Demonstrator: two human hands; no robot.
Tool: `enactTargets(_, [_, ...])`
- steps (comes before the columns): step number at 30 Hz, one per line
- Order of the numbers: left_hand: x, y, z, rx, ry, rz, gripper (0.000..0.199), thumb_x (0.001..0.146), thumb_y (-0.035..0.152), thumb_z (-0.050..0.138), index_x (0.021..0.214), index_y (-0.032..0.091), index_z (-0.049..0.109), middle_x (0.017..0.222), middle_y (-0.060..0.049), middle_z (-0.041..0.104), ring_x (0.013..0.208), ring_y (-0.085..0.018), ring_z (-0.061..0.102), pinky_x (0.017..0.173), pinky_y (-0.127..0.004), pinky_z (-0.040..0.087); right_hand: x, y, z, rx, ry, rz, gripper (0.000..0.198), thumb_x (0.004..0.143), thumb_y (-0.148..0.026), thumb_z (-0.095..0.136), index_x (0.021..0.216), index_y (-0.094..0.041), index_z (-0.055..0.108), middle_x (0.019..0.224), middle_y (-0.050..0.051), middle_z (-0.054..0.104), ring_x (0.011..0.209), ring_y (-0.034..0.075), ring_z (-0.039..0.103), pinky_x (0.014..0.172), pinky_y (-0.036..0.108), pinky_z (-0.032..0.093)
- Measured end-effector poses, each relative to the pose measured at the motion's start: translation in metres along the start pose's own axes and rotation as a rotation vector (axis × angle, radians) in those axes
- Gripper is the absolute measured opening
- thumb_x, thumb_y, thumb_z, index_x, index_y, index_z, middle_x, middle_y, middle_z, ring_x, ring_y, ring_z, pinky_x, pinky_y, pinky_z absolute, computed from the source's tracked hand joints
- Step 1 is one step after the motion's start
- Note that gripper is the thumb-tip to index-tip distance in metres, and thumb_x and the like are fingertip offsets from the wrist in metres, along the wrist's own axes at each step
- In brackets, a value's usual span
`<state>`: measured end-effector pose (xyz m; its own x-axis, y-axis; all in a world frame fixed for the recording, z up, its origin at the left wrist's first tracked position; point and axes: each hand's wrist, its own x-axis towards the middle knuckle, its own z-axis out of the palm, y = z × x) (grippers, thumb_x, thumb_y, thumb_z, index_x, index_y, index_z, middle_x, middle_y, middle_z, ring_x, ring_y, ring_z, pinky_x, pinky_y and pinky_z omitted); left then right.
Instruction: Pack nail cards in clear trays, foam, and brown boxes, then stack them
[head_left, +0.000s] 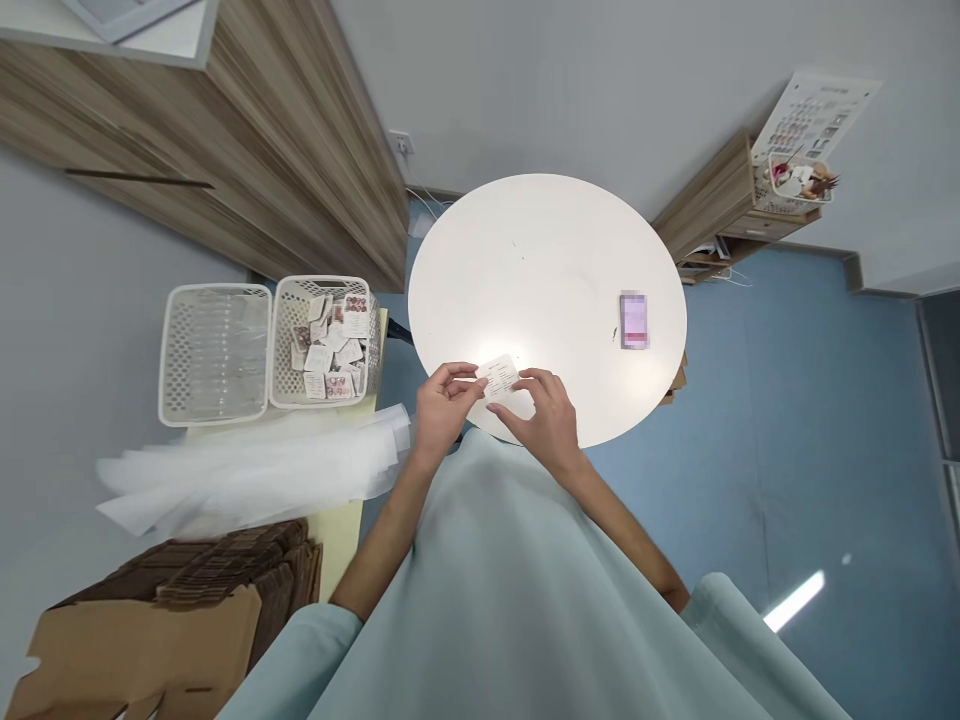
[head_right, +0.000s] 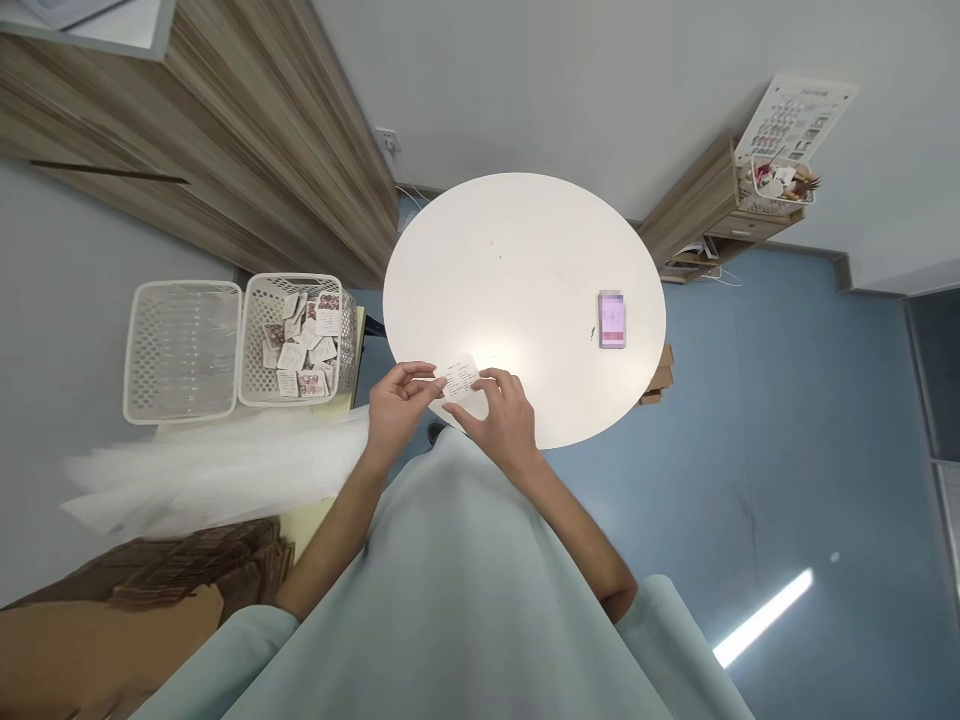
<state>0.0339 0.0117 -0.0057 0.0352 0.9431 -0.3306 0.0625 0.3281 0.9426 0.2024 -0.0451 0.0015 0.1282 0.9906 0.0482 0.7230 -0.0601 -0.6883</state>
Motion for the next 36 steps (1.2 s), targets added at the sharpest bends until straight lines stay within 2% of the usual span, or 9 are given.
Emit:
enactTargets(5, [-0.003,0.004,0.007,0.018,-0.005,0.009,0.041,0.077,0.043,0.086,0.106,0.020,0.070,0.101,-0.006,0.073,0.080,-0.019,0.075,0.076,-0.033,0.062,0.004,-0.008,0.016,-0.067,-0.027,0.004,0.024,0.102,-0.044,0.067,0.114,-0.024,0.074,0.123,0.013,0.072,0.112,0.030,0.066,0.087,0.041,0.056])
enactTargets(10, [-0.004,0.000,0.008,0.034,-0.030,0.031,0.038,0.079,0.042,0.086,0.107,0.021,0.073,0.097,-0.006,0.074,0.087,-0.021,0.077,0.085,-0.036,0.063,0.007,-0.003,0.020,-0.024,-0.081,-0.051,0.028,0.108,-0.040,0.057,0.124,-0.025,0.075,0.130,0.014,0.074,0.112,0.030,0.070,0.096,0.045,0.055])
enactTargets(15, [-0.006,-0.001,0.009,0.067,-0.023,0.120,0.036,0.082,0.040,0.084,0.111,0.021,0.074,0.100,-0.007,0.074,0.093,-0.021,0.074,0.090,-0.037,0.063,0.007,-0.003,0.024,-0.006,-0.093,-0.046,0.028,0.109,-0.037,0.053,0.111,-0.025,0.078,0.121,0.011,0.079,0.107,0.028,0.072,0.094,0.043,0.055])
enactTargets(19, [-0.002,-0.001,0.003,0.087,0.000,0.153,0.042,0.083,0.043,0.083,0.118,0.022,0.073,0.116,-0.010,0.073,0.102,-0.022,0.073,0.089,-0.035,0.062,0.012,-0.001,0.020,0.144,-0.090,0.105,0.029,0.106,-0.041,0.055,0.103,-0.026,0.079,0.115,0.009,0.081,0.103,0.026,0.074,0.091,0.041,0.056])
enactTargets(22, [0.005,-0.007,-0.008,0.098,0.067,0.098,0.049,0.084,0.047,0.082,0.124,0.021,0.070,0.130,-0.013,0.070,0.108,-0.023,0.072,0.086,-0.034,0.061,0.020,0.006,0.014,0.416,-0.134,0.307,0.032,0.096,-0.055,0.067,0.096,-0.025,0.079,0.101,0.007,0.082,0.092,0.025,0.075,0.079,0.037,0.059])
enactTargets(24, [0.010,-0.013,-0.017,0.059,0.027,0.022,0.051,0.084,0.052,0.080,0.123,0.019,0.071,0.120,-0.013,0.074,0.104,-0.023,0.072,0.085,-0.034,0.060,0.025,0.012,0.013,0.585,-0.188,0.408,0.040,0.087,-0.062,0.075,0.089,-0.022,0.079,0.091,0.007,0.081,0.087,0.025,0.076,0.074,0.035,0.059])
enactTargets(26, [0.013,-0.020,-0.026,0.006,-0.037,-0.041,0.053,0.083,0.055,0.081,0.119,0.018,0.073,0.106,-0.010,0.076,0.097,-0.022,0.073,0.083,-0.034,0.060,0.029,0.017,0.016,0.665,-0.234,0.451,0.045,0.081,-0.065,0.079,0.086,-0.021,0.078,0.086,0.008,0.080,0.085,0.025,0.076,0.072,0.034,0.058])
enactTargets(31, [0.019,-0.041,-0.046,-0.041,-0.073,-0.098,0.054,0.076,0.056,0.086,0.112,0.017,0.076,0.094,-0.008,0.076,0.081,-0.019,0.071,0.078,-0.035,0.061,0.035,0.028,0.040,0.688,-0.356,0.455,0.047,0.078,-0.066,0.079,0.088,-0.021,0.077,0.088,0.007,0.079,0.083,0.022,0.075,0.069,0.030,0.055])
enactTargets(36, [0.038,-0.080,-0.064,0.039,-0.025,-0.142,0.045,0.075,0.051,0.085,0.102,0.017,0.076,0.096,-0.009,0.078,0.076,-0.019,0.073,0.082,-0.038,0.063,0.043,0.043,0.092,0.486,-0.404,0.433,0.035,0.085,-0.058,0.075,0.087,-0.022,0.075,0.085,0.003,0.077,0.071,0.016,0.067,0.068,0.028,0.052])
